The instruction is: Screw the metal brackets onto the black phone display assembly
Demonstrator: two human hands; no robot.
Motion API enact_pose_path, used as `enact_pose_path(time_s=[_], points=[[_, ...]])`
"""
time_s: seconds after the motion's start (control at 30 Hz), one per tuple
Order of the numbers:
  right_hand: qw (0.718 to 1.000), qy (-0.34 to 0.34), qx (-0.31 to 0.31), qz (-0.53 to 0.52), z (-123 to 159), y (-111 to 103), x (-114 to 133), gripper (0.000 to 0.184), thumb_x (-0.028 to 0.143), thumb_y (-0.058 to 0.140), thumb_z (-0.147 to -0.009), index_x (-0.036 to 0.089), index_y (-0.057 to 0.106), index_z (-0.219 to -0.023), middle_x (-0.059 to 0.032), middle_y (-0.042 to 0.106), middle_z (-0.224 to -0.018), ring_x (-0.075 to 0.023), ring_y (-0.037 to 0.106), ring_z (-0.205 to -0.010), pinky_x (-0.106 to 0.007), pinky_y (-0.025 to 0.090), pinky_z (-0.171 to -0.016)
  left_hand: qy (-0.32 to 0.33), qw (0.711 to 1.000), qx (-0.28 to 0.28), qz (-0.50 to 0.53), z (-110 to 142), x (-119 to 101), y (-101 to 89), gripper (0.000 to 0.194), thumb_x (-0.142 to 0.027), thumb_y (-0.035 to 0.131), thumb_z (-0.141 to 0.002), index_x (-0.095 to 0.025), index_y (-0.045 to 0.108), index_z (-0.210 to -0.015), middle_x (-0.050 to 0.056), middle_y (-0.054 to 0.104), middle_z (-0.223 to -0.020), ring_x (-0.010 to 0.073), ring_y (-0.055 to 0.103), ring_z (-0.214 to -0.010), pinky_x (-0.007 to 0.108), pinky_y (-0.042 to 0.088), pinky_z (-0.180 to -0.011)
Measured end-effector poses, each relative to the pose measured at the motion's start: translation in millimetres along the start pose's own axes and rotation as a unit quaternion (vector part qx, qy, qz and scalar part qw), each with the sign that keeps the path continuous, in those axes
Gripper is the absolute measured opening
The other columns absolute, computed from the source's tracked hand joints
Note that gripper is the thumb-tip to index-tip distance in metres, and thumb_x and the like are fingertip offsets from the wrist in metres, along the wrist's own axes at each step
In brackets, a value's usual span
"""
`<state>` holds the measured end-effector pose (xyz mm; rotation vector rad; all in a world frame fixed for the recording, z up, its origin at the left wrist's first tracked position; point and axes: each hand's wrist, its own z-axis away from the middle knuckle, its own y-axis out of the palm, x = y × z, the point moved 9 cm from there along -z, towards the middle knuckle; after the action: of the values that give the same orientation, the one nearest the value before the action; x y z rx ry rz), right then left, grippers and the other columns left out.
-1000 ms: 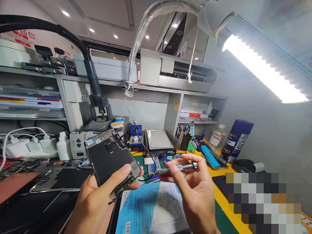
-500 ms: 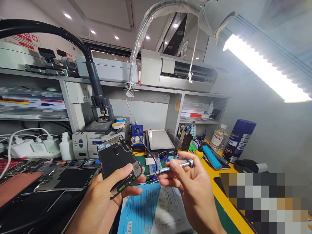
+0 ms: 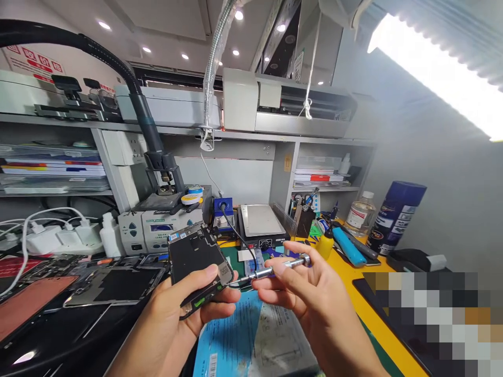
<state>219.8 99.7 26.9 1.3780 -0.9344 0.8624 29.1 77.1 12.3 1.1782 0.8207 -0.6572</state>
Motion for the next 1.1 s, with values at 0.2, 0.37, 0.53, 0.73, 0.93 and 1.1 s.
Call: enact_pose_path(time_s=[0.2, 0.37, 0.53, 0.73, 0.93, 1.1], points=[[0.997, -0.062, -0.026, 0.029, 8.2, 2.5, 11.8, 0.068, 0.030, 0.092, -0.067, 0.022, 0.050, -0.120, -0.0029, 0.078, -0.080, -0.0212, 0.076, -0.063, -0.028, 0.064, -0.061, -0.017, 1.000, 0.004, 0.005, -0.1, 4.1, 0.9, 0.005, -0.013, 0.068, -0.078, -0.010, 0.070, -0.076, 0.010, 0.076, -0.072, 0.0241, 0.074, -0.060, 0.032, 0.063, -0.055], [0.996, -0.075, -0.030, 0.035, 11.6, 4.0, 13.2, 0.068, 0.033, 0.093, -0.067, 0.022, 0.050, -0.119, -0.0029, 0.078, -0.081, -0.0197, 0.075, -0.065, -0.029, 0.065, -0.063, -0.023, 1.000, -0.011, 0.012, -0.7, 5.2, 0.8, 0.006, -0.011, 0.068, -0.077, -0.010, 0.071, -0.082, 0.013, 0.078, -0.076, 0.0249, 0.075, -0.061, 0.032, 0.063, -0.056], [0.996, -0.078, -0.035, 0.039, 12.5, 5.0, 11.9, 0.065, 0.031, 0.092, -0.068, 0.023, 0.051, -0.117, 0.0007, 0.076, -0.077, -0.0182, 0.073, -0.064, -0.029, 0.065, -0.063, -0.035, 0.999, -0.011, 0.028, -2.4, 7.3, 0.1, 0.005, -0.009, 0.067, -0.076, -0.009, 0.071, -0.075, 0.013, 0.078, -0.074, 0.0245, 0.075, -0.060, 0.032, 0.064, -0.056], [0.997, -0.064, -0.041, 0.024, 9.8, -2.5, 9.0, 0.068, 0.031, 0.092, -0.065, 0.022, 0.052, -0.119, -0.0024, 0.076, -0.074, -0.0213, 0.074, -0.060, -0.028, 0.064, -0.057, -0.138, 0.985, -0.014, 0.101, -10.0, 24.7, -6.2, 0.017, -0.007, 0.061, -0.079, -0.001, 0.076, -0.073, 0.018, 0.077, -0.073, 0.0200, 0.072, -0.056, 0.025, 0.062, -0.053], [0.998, -0.043, -0.042, 0.014, 6.1, -4.2, 7.9, 0.071, 0.027, 0.093, -0.063, 0.018, 0.054, -0.122, -0.0040, 0.076, -0.072, -0.0196, 0.073, -0.055, -0.024, 0.063, -0.054, -0.187, 0.974, -0.006, 0.132, -7.2, 31.6, -6.0, 0.018, -0.008, 0.062, -0.079, -0.002, 0.076, -0.068, 0.016, 0.077, -0.066, 0.0185, 0.070, -0.048, 0.023, 0.060, -0.045], [0.998, -0.039, -0.044, 0.010, 3.3, -9.0, 6.8, 0.071, 0.025, 0.093, -0.063, 0.018, 0.056, -0.124, -0.0036, 0.076, -0.073, -0.0202, 0.074, -0.057, -0.023, 0.064, -0.055, -0.218, 0.964, 0.014, 0.150, -3.9, 34.2, -1.9, 0.023, -0.010, 0.061, -0.081, -0.003, 0.075, -0.065, 0.015, 0.076, -0.063, 0.0180, 0.070, -0.046, 0.021, 0.059, -0.043]])
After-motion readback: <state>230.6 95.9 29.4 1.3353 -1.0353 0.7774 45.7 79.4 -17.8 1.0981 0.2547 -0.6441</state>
